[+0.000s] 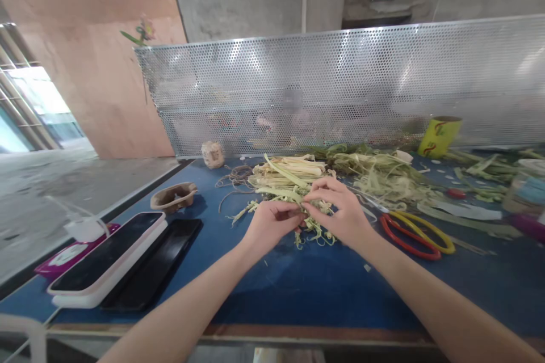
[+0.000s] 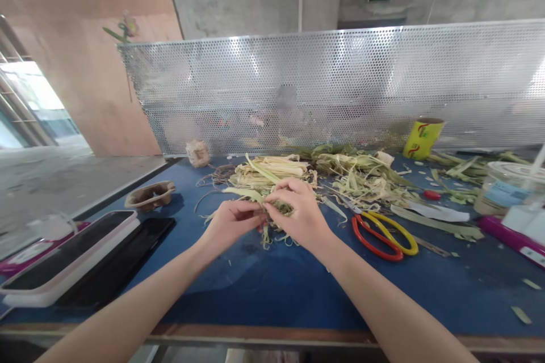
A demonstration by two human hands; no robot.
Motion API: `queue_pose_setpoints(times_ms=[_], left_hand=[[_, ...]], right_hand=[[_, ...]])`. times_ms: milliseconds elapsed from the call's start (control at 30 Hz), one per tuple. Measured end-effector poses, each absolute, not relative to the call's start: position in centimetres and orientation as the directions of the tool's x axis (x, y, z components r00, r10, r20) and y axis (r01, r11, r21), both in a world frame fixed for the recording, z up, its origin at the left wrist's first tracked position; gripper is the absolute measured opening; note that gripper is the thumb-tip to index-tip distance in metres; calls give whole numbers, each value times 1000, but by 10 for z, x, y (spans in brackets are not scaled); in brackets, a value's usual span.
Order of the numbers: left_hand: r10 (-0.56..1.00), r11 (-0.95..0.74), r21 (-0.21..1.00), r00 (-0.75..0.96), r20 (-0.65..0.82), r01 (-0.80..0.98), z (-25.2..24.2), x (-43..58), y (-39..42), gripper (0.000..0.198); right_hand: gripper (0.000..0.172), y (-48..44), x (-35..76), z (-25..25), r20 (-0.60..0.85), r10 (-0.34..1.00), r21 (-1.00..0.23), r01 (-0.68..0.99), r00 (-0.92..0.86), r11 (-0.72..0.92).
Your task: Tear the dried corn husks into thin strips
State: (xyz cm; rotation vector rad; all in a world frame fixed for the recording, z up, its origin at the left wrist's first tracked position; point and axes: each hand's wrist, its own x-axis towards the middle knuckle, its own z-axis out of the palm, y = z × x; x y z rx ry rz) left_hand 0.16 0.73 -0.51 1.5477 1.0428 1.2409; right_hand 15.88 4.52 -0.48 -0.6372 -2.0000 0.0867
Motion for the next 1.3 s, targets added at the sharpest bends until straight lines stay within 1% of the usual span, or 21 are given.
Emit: queue_pose_setpoints(times_ms=[67,133,267,400,567,700,767,867,967,1067,1133,1200,1233,1300], left_hand=[[960,-253,965,146,241,73,-5,3,7,7],[960,-253,965,146,240,74,-5,5,6,7],[953,-260,963,181,244,70,-5,6,5,5],[961,-217,975,185,206,43,-2,5,3,4],[965,-152,988,211,155,-30,0,5,2,8],[969,-97,985,211,126,-146,-2,3,5,12],[970,-69,982,220,107,-175,-4,2,6,13],[964,-58,986,247,96,-158,-7,1,8,16],[964,-69,986,246,105,-150,-8,2,8,19],[963,-69,988,250,103,-140,-8,2,8,19],[961,-80,990,256,108,-116,-7,3,7,19],[959,-110,990,254,129,-88,-6,4,6,20],[959,-125,989,248,140,-75,-5,5,6,20],[962,-143,988,226,153,-60,-3,5,5,22]], right_hand=[[3,46,157,-6,782,550,-452,340,-293,825],[3,48,156,-7,744,620,-547,308,-247,779],[8,50,157,-6,669,693,-620,314,-267,719],[16,49,159,-1,577,759,-708,280,-300,649],[19,46,159,1,542,782,-747,248,-308,616],[19,45,161,2,557,771,-746,220,-310,628],[19,46,162,3,549,768,-758,191,-329,624],[19,48,162,2,446,808,-843,121,-386,524],[19,51,161,-2,343,839,-927,-8,-421,375],[18,53,158,-9,329,856,-944,-154,-399,292],[18,54,156,-14,331,875,-939,-212,-354,270],[20,55,155,-16,336,894,-936,-208,-297,283],[21,55,155,-16,342,901,-936,-175,-266,304],[23,53,155,-15,367,906,-930,-55,-211,363]])
